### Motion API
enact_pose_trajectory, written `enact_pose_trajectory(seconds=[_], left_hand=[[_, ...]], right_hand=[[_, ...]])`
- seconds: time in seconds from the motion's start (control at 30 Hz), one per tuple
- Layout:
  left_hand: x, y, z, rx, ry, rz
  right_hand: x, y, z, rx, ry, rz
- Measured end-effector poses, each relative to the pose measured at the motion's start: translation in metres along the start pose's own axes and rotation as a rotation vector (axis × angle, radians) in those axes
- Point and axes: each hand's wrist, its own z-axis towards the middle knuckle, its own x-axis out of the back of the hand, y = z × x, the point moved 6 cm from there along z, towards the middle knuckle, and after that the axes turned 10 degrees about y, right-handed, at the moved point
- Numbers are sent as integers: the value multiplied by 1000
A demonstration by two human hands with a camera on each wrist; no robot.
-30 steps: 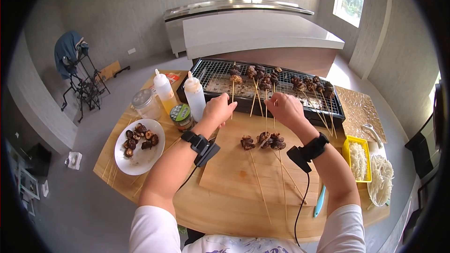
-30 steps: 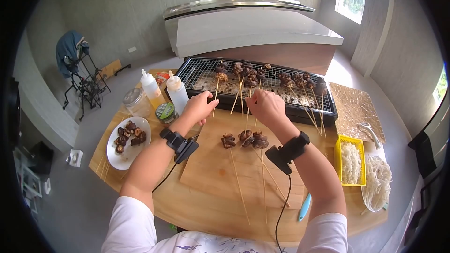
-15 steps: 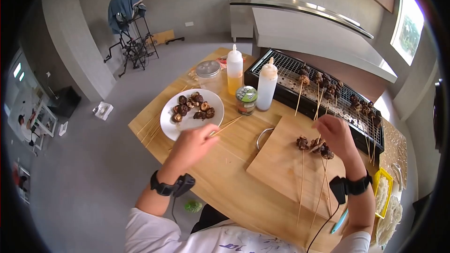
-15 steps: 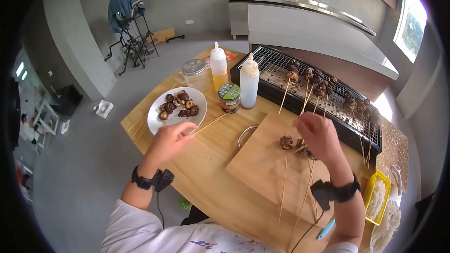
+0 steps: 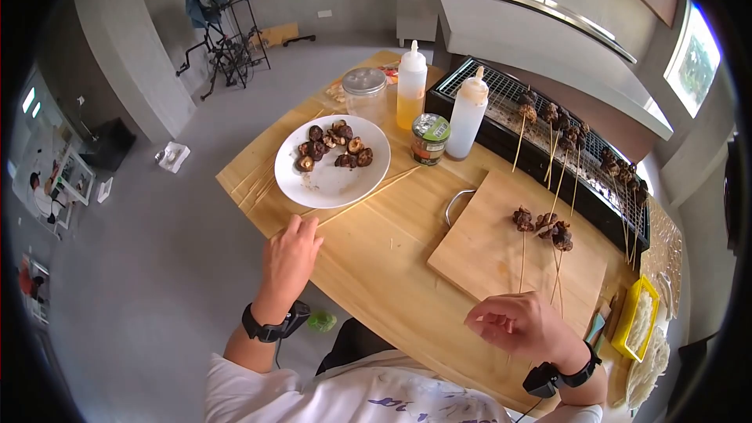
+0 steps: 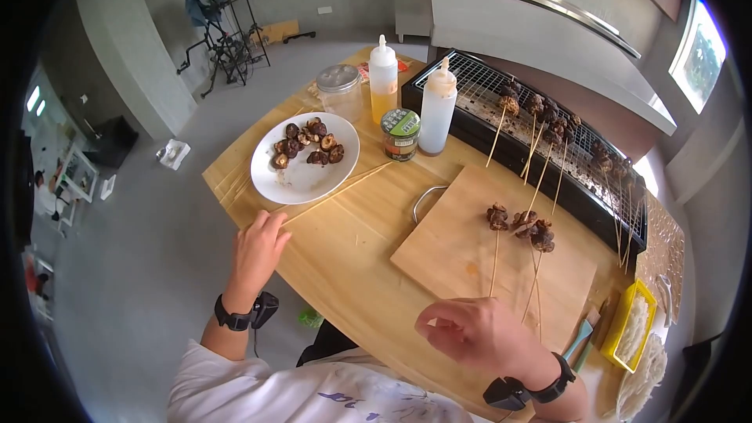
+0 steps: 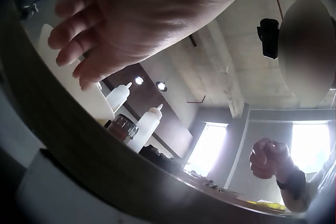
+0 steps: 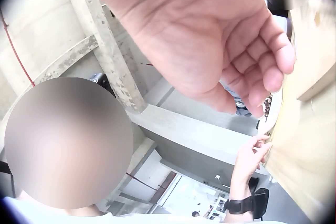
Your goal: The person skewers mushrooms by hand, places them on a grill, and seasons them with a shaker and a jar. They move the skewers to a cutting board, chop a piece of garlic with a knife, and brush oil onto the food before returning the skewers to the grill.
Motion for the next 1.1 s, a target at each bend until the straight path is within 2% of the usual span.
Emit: enact_pose_trajectory(seconds=[0.07,0.17,0.23,0.27,0.33,0.37,0.43,0.5,0.57,0.63,0.7,0.77,0.83,0.87,0.9,0.93,1.0,1.07,1.1], left_hand=[[-2,-6,-4,-3,13,63],[-10,-16,-6,-23,-74,120],[-15,-8,-3,-81,-177,91],[-13,-7,-3,-81,-173,92],[-9,7,-5,-211,-215,8],[-5,11,-6,-216,-215,10],[5,23,-6,-150,-184,-283],[12,38,-11,-135,-152,-353],[16,58,-17,-43,-172,-652],[13,87,-24,-163,-151,-808],[9,111,-28,-215,-280,-878],[5,126,-27,-253,-326,-926],[6,134,-22,-239,-329,-936],[8,136,-17,-311,-400,-946],[6,129,-13,-307,-421,-862],[11,122,0,-317,-345,-732],[13,94,31,-212,-190,-653],[10,63,72,-133,-30,-508],[5,48,88,-133,-4,-385]], right_hand=[[-7,0,2,13,-41,21],[-13,-1,5,18,-66,40],[-18,2,8,48,-58,40],[-19,3,9,69,-49,40],[-21,4,11,68,-42,46],[-22,4,12,65,-34,54],[-22,6,14,50,-42,71],[-25,7,15,38,-54,91],[-30,17,16,-208,-8,408],[-35,20,19,-179,35,481],[-32,21,18,-170,113,560],[-26,16,16,-177,117,591],[-23,20,13,-161,155,599],[-22,21,12,-121,142,600],[-20,23,9,-135,171,597],[-19,25,7,-163,161,638],[-21,25,5,-182,128,682],[-28,31,2,-336,11,778],[-30,30,4,-321,-16,779]])
